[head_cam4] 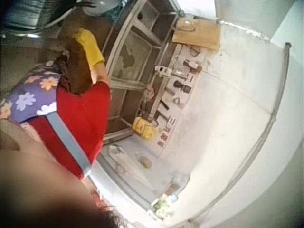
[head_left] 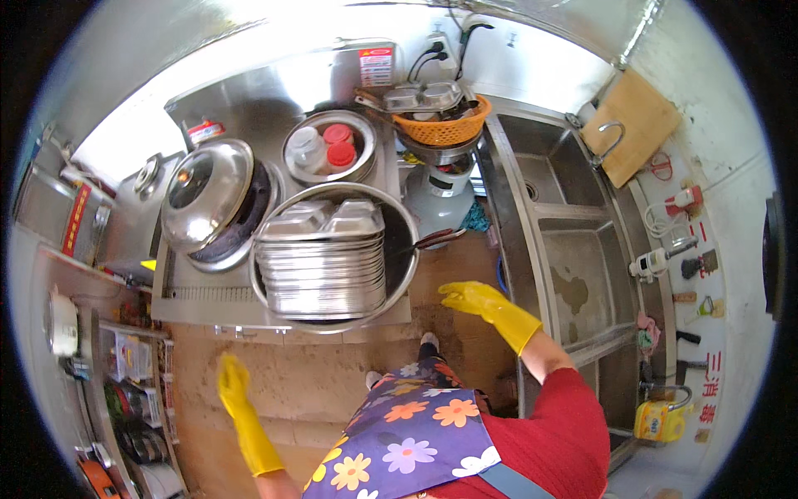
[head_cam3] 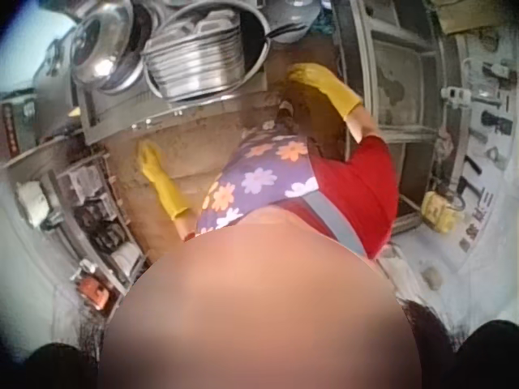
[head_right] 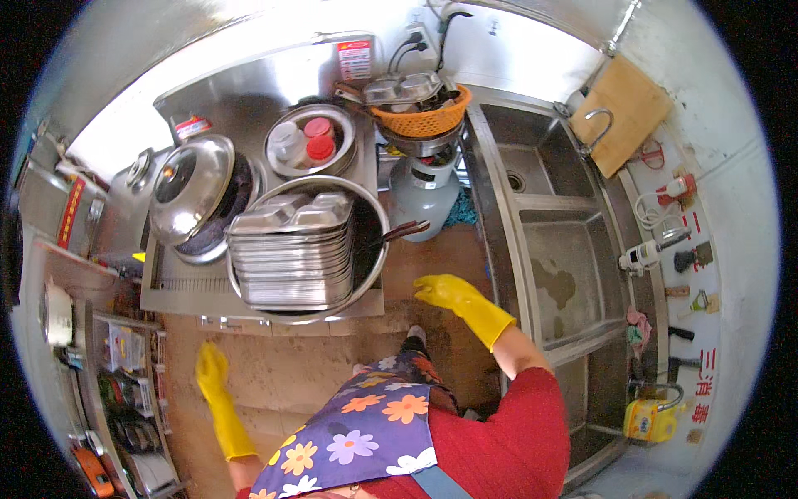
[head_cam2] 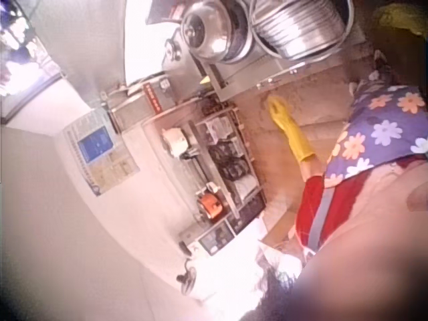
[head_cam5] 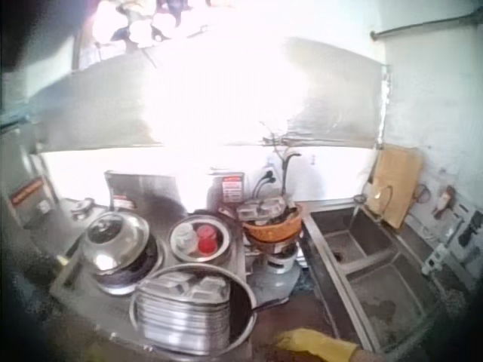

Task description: The person washes a plastic container and a cloth in a double-basin sink, then wrings the cloth and wipes a large wooden table and a small side table. The person also briefly handles a metal pot lid on a stainless steel counter.

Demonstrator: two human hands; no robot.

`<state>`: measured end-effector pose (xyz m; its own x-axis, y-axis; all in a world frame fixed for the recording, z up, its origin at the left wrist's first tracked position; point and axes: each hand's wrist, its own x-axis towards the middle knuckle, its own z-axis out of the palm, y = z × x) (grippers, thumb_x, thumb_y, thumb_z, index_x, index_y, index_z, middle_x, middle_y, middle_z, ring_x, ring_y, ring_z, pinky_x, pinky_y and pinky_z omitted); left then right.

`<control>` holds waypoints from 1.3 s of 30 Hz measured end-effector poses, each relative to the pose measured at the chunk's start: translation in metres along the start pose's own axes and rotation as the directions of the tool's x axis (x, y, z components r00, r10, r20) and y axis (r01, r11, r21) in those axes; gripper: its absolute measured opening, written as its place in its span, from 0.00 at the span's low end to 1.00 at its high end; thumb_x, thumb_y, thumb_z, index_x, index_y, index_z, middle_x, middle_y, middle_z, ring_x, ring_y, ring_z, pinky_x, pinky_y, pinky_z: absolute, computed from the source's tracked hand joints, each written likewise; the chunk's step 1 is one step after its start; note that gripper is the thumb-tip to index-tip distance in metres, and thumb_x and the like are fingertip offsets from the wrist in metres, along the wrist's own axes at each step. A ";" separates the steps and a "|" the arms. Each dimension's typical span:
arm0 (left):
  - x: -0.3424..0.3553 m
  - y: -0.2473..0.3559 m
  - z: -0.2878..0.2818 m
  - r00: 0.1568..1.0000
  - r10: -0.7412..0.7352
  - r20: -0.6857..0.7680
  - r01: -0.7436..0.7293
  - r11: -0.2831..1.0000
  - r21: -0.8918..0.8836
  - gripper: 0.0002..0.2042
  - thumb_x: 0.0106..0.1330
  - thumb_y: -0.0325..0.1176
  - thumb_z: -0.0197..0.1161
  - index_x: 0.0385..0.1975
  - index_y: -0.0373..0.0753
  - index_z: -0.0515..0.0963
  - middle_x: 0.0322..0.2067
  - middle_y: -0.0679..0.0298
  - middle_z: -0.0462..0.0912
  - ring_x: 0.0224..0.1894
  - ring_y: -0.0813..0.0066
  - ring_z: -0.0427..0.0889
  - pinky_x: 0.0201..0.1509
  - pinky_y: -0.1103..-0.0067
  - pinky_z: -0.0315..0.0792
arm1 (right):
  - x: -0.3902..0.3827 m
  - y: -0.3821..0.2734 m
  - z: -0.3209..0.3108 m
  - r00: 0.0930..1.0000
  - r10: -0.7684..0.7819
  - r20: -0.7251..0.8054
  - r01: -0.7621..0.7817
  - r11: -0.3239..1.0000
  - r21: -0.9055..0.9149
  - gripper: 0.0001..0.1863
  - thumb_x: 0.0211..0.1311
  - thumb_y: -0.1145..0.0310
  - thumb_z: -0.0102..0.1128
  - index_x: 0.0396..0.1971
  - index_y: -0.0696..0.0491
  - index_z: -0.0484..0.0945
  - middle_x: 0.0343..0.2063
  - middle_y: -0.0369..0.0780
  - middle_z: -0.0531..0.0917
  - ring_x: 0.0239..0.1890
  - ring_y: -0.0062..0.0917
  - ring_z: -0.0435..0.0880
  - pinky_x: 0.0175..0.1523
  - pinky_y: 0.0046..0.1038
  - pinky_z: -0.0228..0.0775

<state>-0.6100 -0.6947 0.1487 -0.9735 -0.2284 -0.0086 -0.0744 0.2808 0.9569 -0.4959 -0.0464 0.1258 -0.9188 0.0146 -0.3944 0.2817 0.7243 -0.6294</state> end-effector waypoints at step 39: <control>0.189 0.235 0.763 0.340 -0.531 0.776 0.927 0.331 -0.179 0.25 0.73 0.38 0.56 0.64 0.29 0.63 0.57 0.35 0.75 0.55 0.32 0.80 0.57 0.44 0.79 | 0.339 0.014 -0.392 0.631 -0.619 -0.468 0.065 0.644 -0.763 0.34 0.67 0.67 0.55 0.74 0.41 0.62 0.76 0.44 0.61 0.76 0.39 0.61 0.78 0.48 0.48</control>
<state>-0.9764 0.0398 0.1506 -0.4589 0.4969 -0.7366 -0.8880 -0.2853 0.3607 -0.9118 0.2391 0.2457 -0.8833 -0.1161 0.4543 -0.0893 0.9928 0.0800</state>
